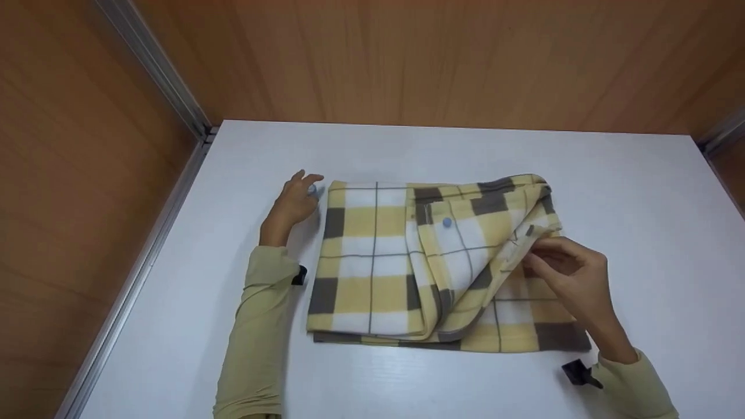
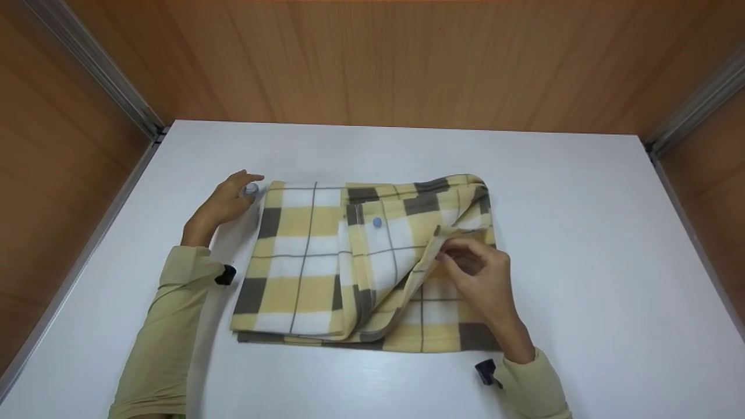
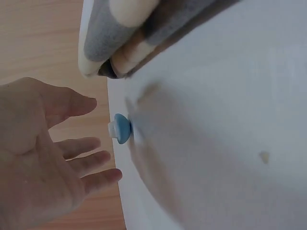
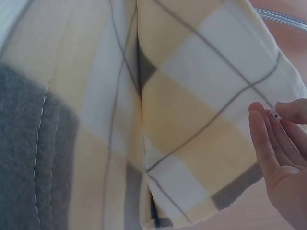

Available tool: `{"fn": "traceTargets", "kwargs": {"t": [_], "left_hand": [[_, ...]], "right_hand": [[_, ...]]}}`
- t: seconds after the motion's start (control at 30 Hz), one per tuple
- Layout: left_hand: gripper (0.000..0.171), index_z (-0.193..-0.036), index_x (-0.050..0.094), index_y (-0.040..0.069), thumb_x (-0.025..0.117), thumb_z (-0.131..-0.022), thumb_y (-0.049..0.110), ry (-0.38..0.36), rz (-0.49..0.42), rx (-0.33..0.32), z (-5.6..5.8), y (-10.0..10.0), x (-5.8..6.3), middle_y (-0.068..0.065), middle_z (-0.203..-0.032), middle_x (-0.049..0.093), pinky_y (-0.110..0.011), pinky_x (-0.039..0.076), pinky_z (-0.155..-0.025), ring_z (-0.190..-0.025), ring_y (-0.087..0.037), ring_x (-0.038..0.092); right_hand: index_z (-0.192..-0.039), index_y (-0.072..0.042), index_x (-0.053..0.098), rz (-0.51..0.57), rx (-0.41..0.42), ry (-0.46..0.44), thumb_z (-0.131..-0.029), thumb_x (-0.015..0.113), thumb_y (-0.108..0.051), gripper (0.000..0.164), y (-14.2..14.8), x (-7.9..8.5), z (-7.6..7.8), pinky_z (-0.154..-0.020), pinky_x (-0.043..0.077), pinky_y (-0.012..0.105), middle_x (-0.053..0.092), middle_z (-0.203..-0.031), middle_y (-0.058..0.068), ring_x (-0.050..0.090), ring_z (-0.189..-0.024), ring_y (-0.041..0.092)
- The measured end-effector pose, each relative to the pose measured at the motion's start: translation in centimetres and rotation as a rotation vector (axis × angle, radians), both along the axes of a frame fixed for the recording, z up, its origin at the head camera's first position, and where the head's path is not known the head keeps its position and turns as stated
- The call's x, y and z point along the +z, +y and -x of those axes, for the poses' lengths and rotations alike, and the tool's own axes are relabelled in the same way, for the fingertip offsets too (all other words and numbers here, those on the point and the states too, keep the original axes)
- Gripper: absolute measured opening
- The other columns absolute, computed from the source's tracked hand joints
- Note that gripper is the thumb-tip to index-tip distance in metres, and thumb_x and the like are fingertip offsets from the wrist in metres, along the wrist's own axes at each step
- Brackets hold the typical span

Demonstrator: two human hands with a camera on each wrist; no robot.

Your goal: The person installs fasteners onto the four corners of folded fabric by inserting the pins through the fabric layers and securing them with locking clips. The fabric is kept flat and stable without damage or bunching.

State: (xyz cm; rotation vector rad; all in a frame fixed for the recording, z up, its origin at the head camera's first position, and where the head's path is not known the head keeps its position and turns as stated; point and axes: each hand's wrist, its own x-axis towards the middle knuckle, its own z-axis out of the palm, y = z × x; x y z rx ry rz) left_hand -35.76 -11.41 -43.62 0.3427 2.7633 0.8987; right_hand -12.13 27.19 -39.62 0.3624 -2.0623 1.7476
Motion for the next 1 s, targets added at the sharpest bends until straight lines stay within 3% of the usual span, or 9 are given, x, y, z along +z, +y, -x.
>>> {"fn": "traceTargets", "kwargs": {"t": [0.13, 0.37, 0.6, 0.73, 0.87, 1.0], "left_hand": [[0.043, -0.122, 0.051, 0.004, 0.037, -0.081, -0.001, 0.002, 0.003, -0.032, 0.2, -0.4, -0.4, -0.021, -0.137, 0.027, -0.045, 0.021, -0.102, -0.127, -0.034, 0.022], [0.032, -0.099, 0.064, -0.003, 0.04, -0.078, -0.005, 0.06, -0.045, -0.004, 0.3, -0.6, -0.8, -0.018, -0.112, 0.055, -0.04, 0.032, -0.096, -0.113, -0.032, 0.044], [0.025, -0.082, 0.068, -0.002, 0.047, -0.073, -0.01, 0.098, -0.038, 0.054, 0.1, -0.4, -0.8, -0.018, -0.101, 0.058, -0.04, 0.034, -0.092, -0.108, -0.033, 0.044], [0.017, -0.075, 0.068, -0.001, 0.053, -0.072, -0.009, 0.144, -0.023, 0.059, -0.2, -0.5, -0.7, -0.015, -0.089, 0.06, -0.037, 0.043, -0.079, -0.092, -0.028, 0.051], [0.008, -0.077, 0.063, 0.0, 0.057, -0.073, -0.002, 0.184, -0.001, 0.065, -0.7, -0.7, -0.5, -0.011, -0.077, 0.06, -0.033, 0.045, -0.06, -0.07, -0.023, 0.054], [0.011, -0.084, 0.059, -0.001, 0.06, -0.074, 0.004, 0.215, -0.048, 0.069, -1.2, -0.5, 0.0, -0.011, -0.079, 0.058, -0.031, 0.043, -0.058, -0.068, -0.021, 0.051]], "right_hand": [[-0.093, 0.015, 0.059, -0.024, -0.013, -0.004, -0.071, 0.057, 0.02, 0.022, -0.1, 0.0, -0.1, -0.067, 0.05, 0.027, 0.057, -0.087, 0.027, 0.061, -0.08, 0.025], [-0.093, 0.013, 0.06, -0.088, -0.055, -0.003, -0.071, 0.059, 0.019, 0.022, -0.1, -0.2, -0.1, -0.067, 0.05, 0.026, 0.058, -0.087, 0.025, 0.061, -0.08, 0.023], [-0.091, 0.014, 0.06, -0.073, -0.053, 0.024, -0.071, 0.058, 0.021, 0.022, -0.1, -0.3, -0.1, -0.067, 0.05, 0.025, 0.058, -0.086, 0.026, 0.061, -0.079, 0.023], [-0.091, 0.016, 0.059, -0.019, -0.02, 0.044, -0.07, 0.056, 0.023, 0.023, -0.2, -0.2, -0.2, -0.063, 0.05, 0.026, 0.057, -0.085, 0.027, 0.061, -0.077, 0.025], [-0.093, 0.017, 0.057, 0.037, 0.005, 0.049, -0.07, 0.056, 0.023, 0.023, -0.2, -0.2, -0.2, -0.061, 0.051, 0.027, 0.056, -0.086, 0.029, 0.06, -0.077, 0.027], [-0.093, 0.017, 0.058, 0.013, -0.02, 0.061, -0.07, 0.057, 0.022, 0.023, -0.2, -0.2, -0.4, -0.062, 0.05, 0.026, 0.056, -0.086, 0.029, 0.06, -0.078, 0.025]]}}
